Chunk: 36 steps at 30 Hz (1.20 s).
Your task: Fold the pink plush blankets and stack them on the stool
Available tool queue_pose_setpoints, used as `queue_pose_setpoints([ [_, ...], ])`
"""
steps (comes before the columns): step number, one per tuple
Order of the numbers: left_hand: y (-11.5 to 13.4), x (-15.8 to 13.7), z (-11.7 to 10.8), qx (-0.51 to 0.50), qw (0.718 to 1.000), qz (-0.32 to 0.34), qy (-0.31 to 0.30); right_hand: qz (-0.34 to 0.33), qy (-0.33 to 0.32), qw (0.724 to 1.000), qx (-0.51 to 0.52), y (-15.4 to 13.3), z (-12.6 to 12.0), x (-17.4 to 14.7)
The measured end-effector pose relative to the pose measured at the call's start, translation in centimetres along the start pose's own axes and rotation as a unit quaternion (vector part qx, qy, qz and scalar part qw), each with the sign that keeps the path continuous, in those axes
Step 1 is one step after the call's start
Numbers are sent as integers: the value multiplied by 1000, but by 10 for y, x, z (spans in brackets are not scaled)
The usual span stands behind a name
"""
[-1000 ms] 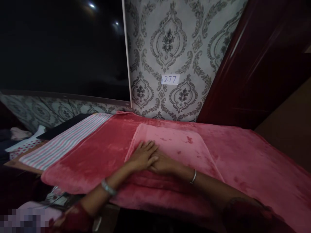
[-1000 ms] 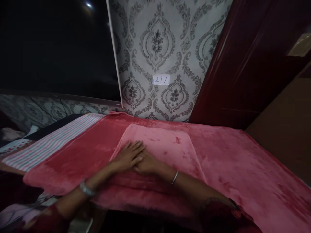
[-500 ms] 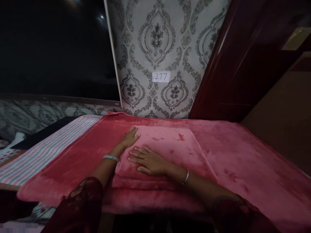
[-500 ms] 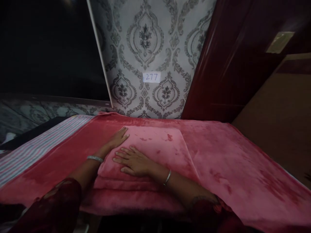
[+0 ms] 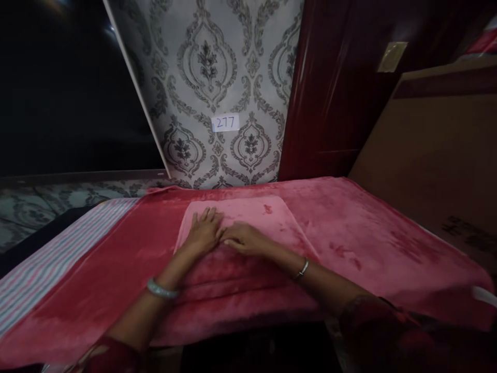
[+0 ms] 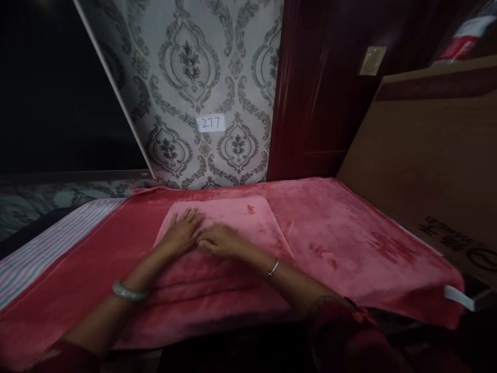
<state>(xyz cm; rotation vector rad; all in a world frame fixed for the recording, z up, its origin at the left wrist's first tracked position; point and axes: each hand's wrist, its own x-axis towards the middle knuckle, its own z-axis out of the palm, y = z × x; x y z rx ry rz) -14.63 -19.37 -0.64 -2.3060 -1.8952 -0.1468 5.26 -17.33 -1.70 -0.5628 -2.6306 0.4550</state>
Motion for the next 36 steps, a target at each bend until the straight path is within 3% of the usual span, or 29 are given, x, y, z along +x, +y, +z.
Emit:
queue_pose_setpoints([
  [2,3,-12,8,-3,1000,-23,-4,88,2,993,-75,20,-16,-14],
  [5,-3,-21,20,-2,997,-71,-10,231,-13,958,-168,53,-30,-36],
  [7,-5,-22,24,-4,997,-80,-9,282,-13,939,-196,70,-29,-49],
  [14,0,-22,23,-8,996,-86,-38,295,23,934,-200,84,-15,-62],
  [20,-1,-23,9,-14,994,-88,-65,300,-10,943,-143,83,-34,-67],
  [23,17,-36,-1,-7,998,-57,-22,305,3,941,-147,66,-37,-80],
  [28,67,-71,20,-44,987,137,66,288,8,941,-178,34,-20,-108],
  [32,82,-84,47,-45,982,149,110,321,7,929,-183,46,-15,-128],
  [36,79,-84,51,-41,978,158,129,372,2,914,-164,73,-30,-141],
])
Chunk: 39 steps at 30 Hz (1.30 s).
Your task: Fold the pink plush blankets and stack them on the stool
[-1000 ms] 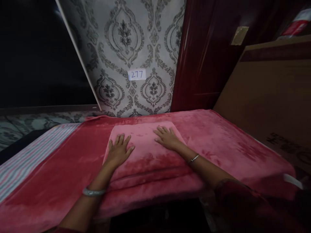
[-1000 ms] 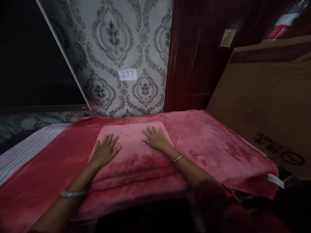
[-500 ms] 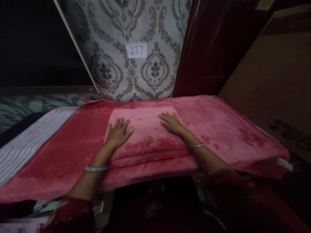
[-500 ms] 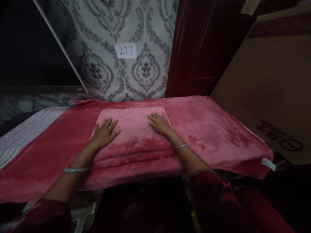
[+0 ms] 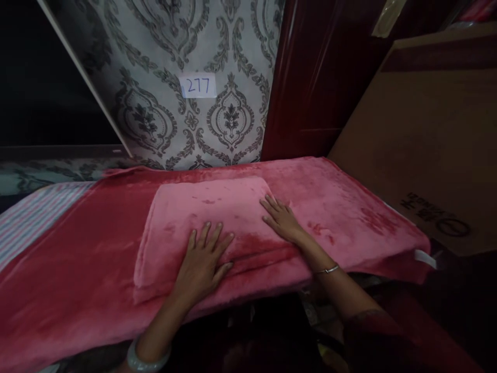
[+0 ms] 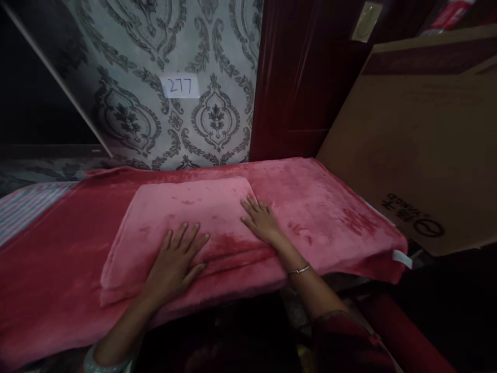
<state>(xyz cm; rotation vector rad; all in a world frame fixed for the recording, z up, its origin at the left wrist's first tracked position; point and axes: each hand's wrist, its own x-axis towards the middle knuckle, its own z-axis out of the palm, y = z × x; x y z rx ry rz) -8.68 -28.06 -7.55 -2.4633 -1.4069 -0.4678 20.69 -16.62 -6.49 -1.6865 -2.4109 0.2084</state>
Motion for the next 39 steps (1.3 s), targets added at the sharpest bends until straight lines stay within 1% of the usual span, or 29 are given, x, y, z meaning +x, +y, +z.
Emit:
queue_pose_setpoints([
  [2,-1,0,-1,4,1000,2,6,26,1,1000,-3,6,-9,9],
  [3,-1,0,-2,7,1000,3,11,33,10,999,-7,4,-14,14],
  [5,0,-1,-2,12,1000,10,22,15,33,999,-13,-8,-24,24],
  [7,1,-2,-2,17,999,26,31,-58,33,998,-6,-27,-29,34],
  [10,-1,-4,-2,24,998,52,39,-198,-19,980,8,-51,-26,52],
  [12,-3,-4,-2,28,997,61,47,-246,-40,968,9,-54,-21,69],
  [13,-4,-4,-2,29,996,64,51,-251,-41,967,6,-52,-19,79],
  [15,-5,-4,-2,29,996,68,54,-229,-34,973,-2,-40,-16,101],
  [17,-5,-5,-1,25,996,69,51,-179,-33,983,0,-23,-14,123],
  [19,-5,-5,-1,25,996,69,49,-132,-38,990,25,-7,-11,141],
  [21,-5,-5,-1,32,996,71,52,-104,-37,992,63,7,-6,152],
  [24,-5,-6,-1,42,995,75,56,-73,-28,993,93,18,2,157],
  [27,-5,-5,-1,39,995,74,54,-48,-23,994,91,22,3,158],
  [30,-4,-5,-2,33,996,70,54,-54,-22,994,88,20,-8,160],
  [32,-2,-6,-2,34,996,64,55,-67,-13,994,85,10,-20,159],
  [34,0,-6,-3,39,996,56,61,-97,4,992,76,-9,-29,152],
  [35,0,-6,-4,41,996,52,64,-129,9,989,68,-22,-31,145],
  [36,1,-6,-4,42,996,50,66,-170,11,984,58,-37,-31,138],
  [37,2,-6,-4,43,996,51,66,-227,3,973,46,-52,-30,129],
  [39,2,-7,-4,43,995,59,63,-317,-27,948,25,-79,-23,114],
])
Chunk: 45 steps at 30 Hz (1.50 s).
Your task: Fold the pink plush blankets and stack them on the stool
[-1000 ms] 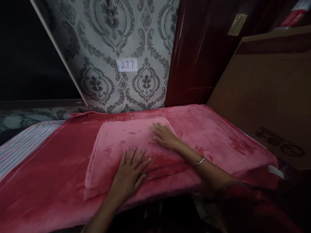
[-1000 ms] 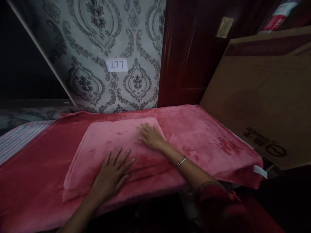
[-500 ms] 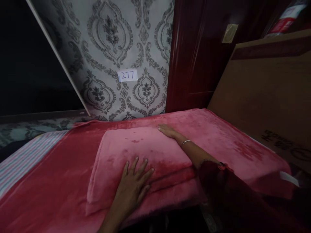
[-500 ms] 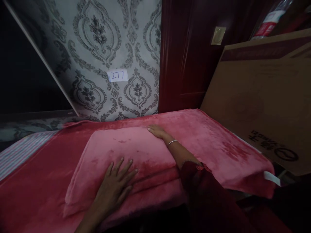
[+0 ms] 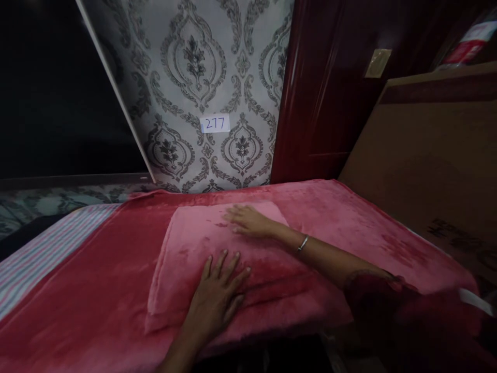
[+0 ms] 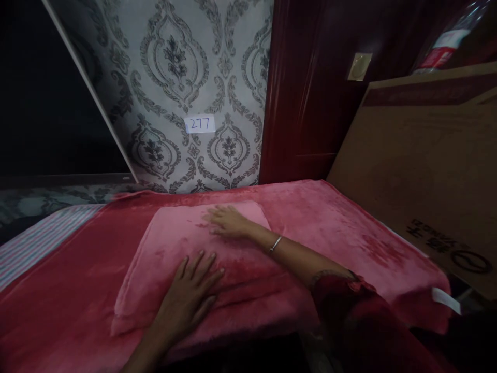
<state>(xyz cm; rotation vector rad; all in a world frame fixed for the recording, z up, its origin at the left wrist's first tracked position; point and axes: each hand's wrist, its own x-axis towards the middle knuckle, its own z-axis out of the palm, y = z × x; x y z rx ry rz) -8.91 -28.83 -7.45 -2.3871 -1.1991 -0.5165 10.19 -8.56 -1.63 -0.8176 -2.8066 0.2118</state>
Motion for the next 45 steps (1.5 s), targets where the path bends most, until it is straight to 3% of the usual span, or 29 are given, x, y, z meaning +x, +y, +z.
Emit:
queue_pose_setpoints([
  [2,0,-1,1,-1,1000,6,-3,-42,-31,999,-5,-16,9,5],
  [4,-1,-1,1,-5,1000,3,-8,-30,-46,998,-10,-13,15,11],
  [12,0,-3,1,-42,999,-17,-29,153,-18,988,21,56,16,29],
  [16,0,-3,1,-41,998,-18,-37,228,21,973,7,60,21,28],
  [21,1,-2,-1,-48,998,-21,-38,259,24,966,-2,54,15,28],
  [27,2,-1,-1,-60,998,-28,-23,248,3,969,-4,15,-2,32],
  [31,2,-10,-2,-84,996,-18,15,170,13,985,2,-37,15,17],
  [35,-7,-2,-20,-141,988,-45,48,156,20,988,0,-66,38,-1],
  [37,-20,19,-30,-184,980,-68,30,159,33,987,-6,-68,44,-5],
  [40,-50,65,-30,-233,968,-75,-49,153,40,987,-13,-67,47,-5],
  [45,-108,114,12,-170,940,-165,-244,158,62,986,-11,-67,50,-5],
])
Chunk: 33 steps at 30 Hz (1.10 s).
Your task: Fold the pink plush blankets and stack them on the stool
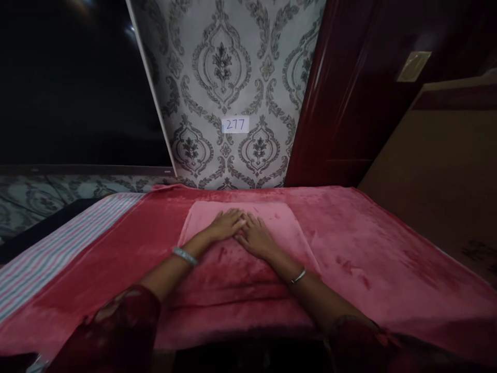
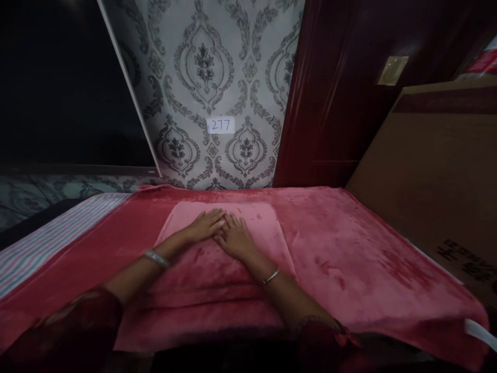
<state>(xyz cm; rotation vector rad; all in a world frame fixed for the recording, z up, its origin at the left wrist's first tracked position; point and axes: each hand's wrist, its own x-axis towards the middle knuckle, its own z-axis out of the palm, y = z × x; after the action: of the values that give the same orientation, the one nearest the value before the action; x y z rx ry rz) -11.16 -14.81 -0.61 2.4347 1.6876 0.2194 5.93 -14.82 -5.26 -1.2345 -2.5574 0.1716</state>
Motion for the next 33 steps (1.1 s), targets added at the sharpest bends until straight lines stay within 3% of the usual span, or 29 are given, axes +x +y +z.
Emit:
queue_pose_setpoints([
  [3,-25,14,10,60,997,-44,15,7,-6,1000,-2,0,1,-2],
  [8,-45,9,12,128,979,-144,69,4,-5,1000,9,1,-2,-3],
  [11,-56,4,3,118,967,-219,61,7,-7,1000,10,0,-4,-4],
  [13,-62,2,-4,92,966,-237,37,8,-10,1000,10,0,-6,-4],
  [17,-65,-3,-15,82,969,-231,4,8,-9,1000,10,0,-7,-4],
  [21,-48,-22,-18,122,963,-238,34,5,-2,1000,5,3,-5,-4],
  [23,-36,-38,-13,129,974,-184,38,7,-1,1000,4,4,-4,-4],
  [26,-24,-65,0,116,988,-98,-6,7,-6,1000,0,5,-2,-3],
  [30,-30,-86,17,125,987,-105,0,-5,-23,1000,0,9,-4,1],
  [33,-38,-87,17,116,988,-102,2,-7,-46,999,16,15,-11,0],
])
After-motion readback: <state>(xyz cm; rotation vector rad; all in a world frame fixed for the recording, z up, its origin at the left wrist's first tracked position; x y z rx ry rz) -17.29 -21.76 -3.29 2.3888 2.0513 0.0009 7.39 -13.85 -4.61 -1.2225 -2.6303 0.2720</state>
